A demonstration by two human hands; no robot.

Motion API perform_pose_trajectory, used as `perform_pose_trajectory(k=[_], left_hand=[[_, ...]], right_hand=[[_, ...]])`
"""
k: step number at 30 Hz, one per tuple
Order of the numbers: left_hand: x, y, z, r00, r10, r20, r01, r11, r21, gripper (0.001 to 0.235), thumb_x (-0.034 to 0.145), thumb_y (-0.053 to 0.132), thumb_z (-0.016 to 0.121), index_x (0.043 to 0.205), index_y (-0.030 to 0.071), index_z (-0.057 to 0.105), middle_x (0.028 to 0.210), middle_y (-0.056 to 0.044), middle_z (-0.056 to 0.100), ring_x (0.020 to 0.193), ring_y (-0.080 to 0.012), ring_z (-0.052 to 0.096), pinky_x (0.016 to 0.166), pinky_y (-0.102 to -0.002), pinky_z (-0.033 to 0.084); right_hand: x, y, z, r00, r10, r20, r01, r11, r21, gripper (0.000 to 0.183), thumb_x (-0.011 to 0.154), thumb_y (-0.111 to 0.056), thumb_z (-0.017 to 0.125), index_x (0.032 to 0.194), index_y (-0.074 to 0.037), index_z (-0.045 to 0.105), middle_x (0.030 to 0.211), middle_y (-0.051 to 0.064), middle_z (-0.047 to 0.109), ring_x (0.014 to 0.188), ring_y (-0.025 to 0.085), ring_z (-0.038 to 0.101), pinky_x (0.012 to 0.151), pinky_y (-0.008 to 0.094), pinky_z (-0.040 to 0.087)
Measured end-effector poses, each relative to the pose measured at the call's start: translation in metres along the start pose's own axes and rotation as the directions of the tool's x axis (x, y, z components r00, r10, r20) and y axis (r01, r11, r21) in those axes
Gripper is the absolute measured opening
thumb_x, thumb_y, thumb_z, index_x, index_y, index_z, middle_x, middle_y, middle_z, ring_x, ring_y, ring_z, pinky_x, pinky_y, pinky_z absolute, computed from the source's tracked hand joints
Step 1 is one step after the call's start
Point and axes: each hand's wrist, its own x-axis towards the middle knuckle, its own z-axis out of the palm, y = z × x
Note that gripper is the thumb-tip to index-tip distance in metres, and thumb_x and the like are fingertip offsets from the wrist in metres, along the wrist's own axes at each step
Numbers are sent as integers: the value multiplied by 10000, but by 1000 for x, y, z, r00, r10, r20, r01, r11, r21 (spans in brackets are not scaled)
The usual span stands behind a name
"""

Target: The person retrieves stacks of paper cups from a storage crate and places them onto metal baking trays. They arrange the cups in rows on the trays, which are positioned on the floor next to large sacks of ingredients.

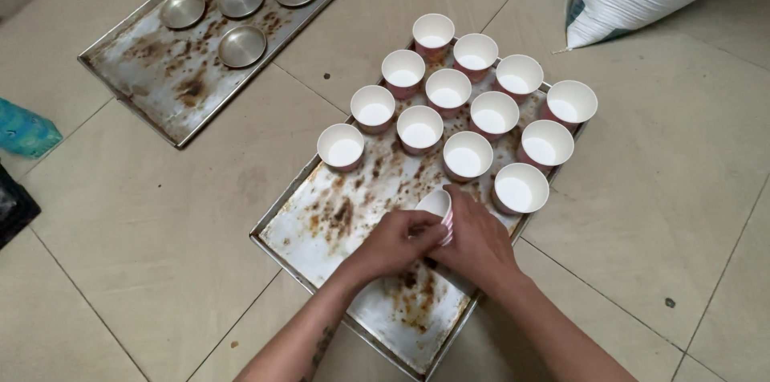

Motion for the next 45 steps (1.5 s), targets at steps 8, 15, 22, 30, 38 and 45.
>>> perform_pose_trajectory(k=[8,15,22,30,38,45], left_hand=[[13,-24,-36,994,-16,-111,47,958,283,330,1157,365,772,1419,211,901,1186,-86,968,1221,-361,907,1180,-556,669],[56,-129,-12,919,391,-61,-169,527,833,119,1132,221,740,1141,162,844,951,-96,887,1051,-343,910,1275,-491,641],[60,-133,-6,895,444,-49,-160,420,893,165,1131,182,734,1251,99,812,1029,-165,910,1119,-356,902,1372,-510,553],[-7,-15,46,997,52,59,-53,998,20,421,1175,359,793,1450,46,851,1212,-211,929,1251,-464,863,1230,-633,618],[-4,3,38,998,-36,43,33,998,62,280,1071,407,918,1288,234,955,1066,-89,957,1151,-368,922,1059,-523,723],[33,-89,73,891,450,58,-355,613,706,108,1105,224,785,1068,152,857,864,-101,855,953,-335,896,1259,-501,641]], right_hand=[[-10,16,-6,986,165,27,-166,986,24,1207,923,-792,886,1844,-171,411,1709,195,691,1612,464,686,1317,653,578],[-20,13,-19,969,246,1,-244,959,145,1233,882,-795,937,1819,-195,405,1757,239,657,1638,518,654,1352,682,543],[-28,17,-16,968,250,2,-247,958,144,1210,896,-766,953,1814,-175,429,1699,269,706,1629,522,670,1358,669,541],[-22,37,22,994,106,-32,-106,994,-4,1135,920,-695,837,1843,-169,435,1612,205,751,1546,456,722,1282,616,585],[-54,55,-3,992,100,-81,-102,994,-29,1229,855,-770,927,1810,-118,511,1578,208,765,1520,449,732,1284,593,588],[-75,84,-7,937,282,-205,-253,955,155,1408,796,-776,1049,1861,-95,431,1689,228,701,1602,457,674,1341,606,561]])
